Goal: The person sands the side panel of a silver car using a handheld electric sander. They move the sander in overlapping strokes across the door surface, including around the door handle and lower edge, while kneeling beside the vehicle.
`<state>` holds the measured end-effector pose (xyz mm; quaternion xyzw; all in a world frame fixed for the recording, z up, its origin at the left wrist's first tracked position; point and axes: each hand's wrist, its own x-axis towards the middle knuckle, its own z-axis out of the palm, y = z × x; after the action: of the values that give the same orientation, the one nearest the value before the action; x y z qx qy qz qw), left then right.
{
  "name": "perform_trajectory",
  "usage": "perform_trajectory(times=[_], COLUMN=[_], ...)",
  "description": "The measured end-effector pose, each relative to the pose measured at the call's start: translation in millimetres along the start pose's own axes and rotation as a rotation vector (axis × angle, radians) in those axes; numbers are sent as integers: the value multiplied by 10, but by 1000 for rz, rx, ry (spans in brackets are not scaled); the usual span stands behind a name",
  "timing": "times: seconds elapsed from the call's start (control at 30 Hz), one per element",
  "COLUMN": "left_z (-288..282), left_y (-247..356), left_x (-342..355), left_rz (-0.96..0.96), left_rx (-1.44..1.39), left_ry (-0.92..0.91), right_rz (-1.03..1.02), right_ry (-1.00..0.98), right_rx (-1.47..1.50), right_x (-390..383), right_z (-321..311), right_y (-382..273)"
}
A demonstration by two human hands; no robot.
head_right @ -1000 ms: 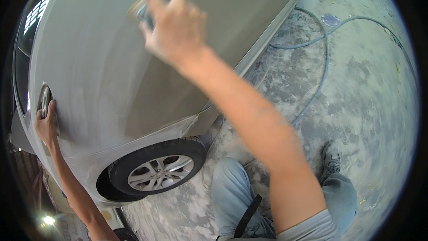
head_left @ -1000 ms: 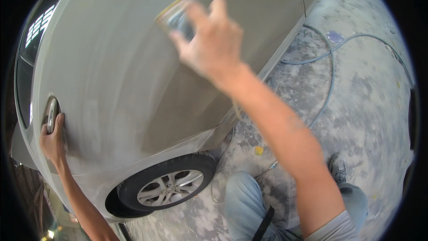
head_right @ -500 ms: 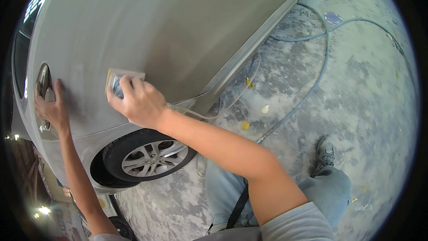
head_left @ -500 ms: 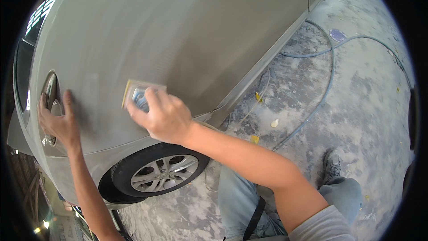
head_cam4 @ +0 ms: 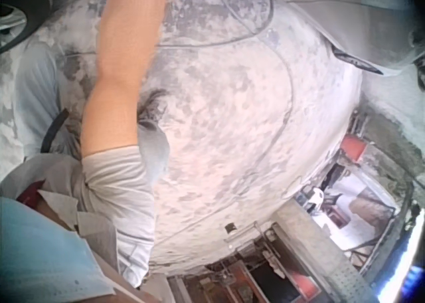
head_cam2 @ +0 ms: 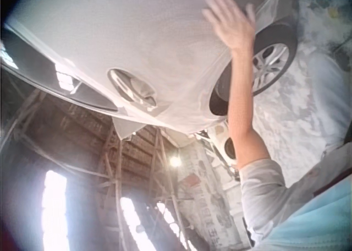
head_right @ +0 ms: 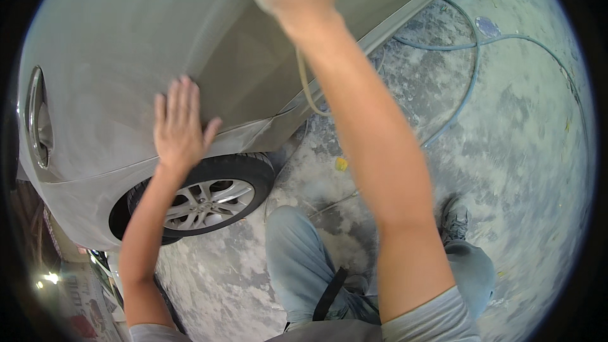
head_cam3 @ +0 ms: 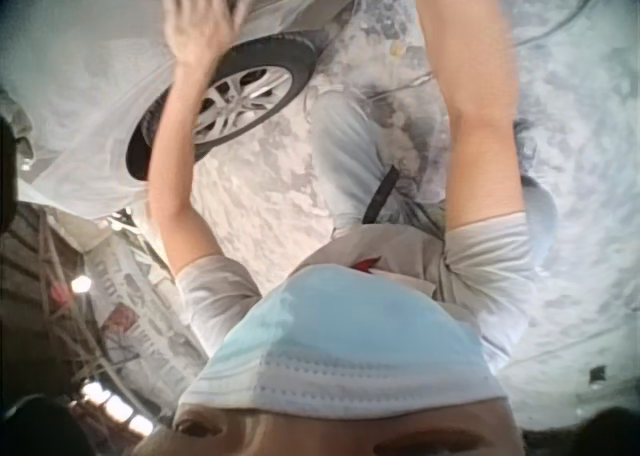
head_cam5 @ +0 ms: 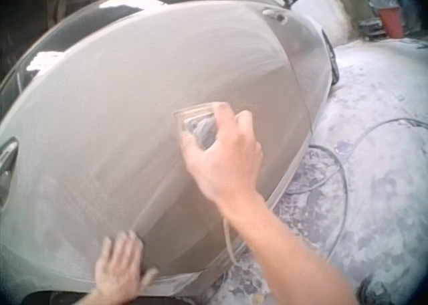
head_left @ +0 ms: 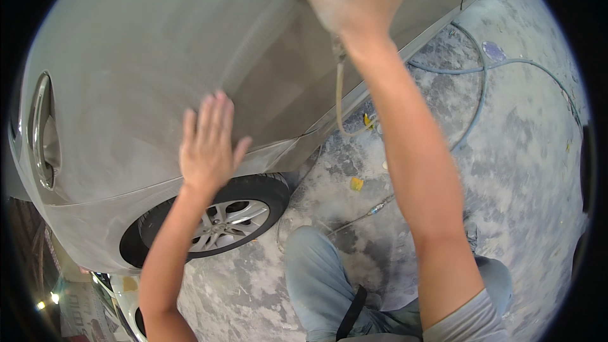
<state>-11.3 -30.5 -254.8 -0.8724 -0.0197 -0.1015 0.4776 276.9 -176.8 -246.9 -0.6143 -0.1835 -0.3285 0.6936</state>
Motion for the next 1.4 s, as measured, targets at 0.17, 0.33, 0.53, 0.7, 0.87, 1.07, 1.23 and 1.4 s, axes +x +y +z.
perform_trajectory(times=[0.17, 0.33, 0.53, 0.7, 0.87, 1.07, 1.23, 1.4], left_z=[81, -265, -390, -636, -636, -392, -274, -256], left_y=[600, 1081, 1314, 1272, 1147, 1099, 1123, 1117], left_x=[-947, -1326, -177, 576, -113, -531, 387, 559], left_rz=[-164, -653, -1134, -1095, -1521, -1400, -1153, -1062], left_rx=[-352, -1019, -2017, -2132, -2133, -2132, -2266, -2013], left_ry=[-339, 18, 165, 254, 535, 693, 399, 277], right_rz=[-95, -349, -183, -51, -251, -295, -177, 7], right_ry=[-49, -193, -248, -152, -248, -340, -278, -198], right_rx=[66, 230, 153, 123, 221, 244, 168, 149], right_x=[-1027, -1981, -1613, -1381, -2057, -2267, -1651, -1618], right_z=[122, 56, 10, 26, 30, 72, 8, 18], right_y=[-404, -766, -411, -244, -770, -938, -267, -195])
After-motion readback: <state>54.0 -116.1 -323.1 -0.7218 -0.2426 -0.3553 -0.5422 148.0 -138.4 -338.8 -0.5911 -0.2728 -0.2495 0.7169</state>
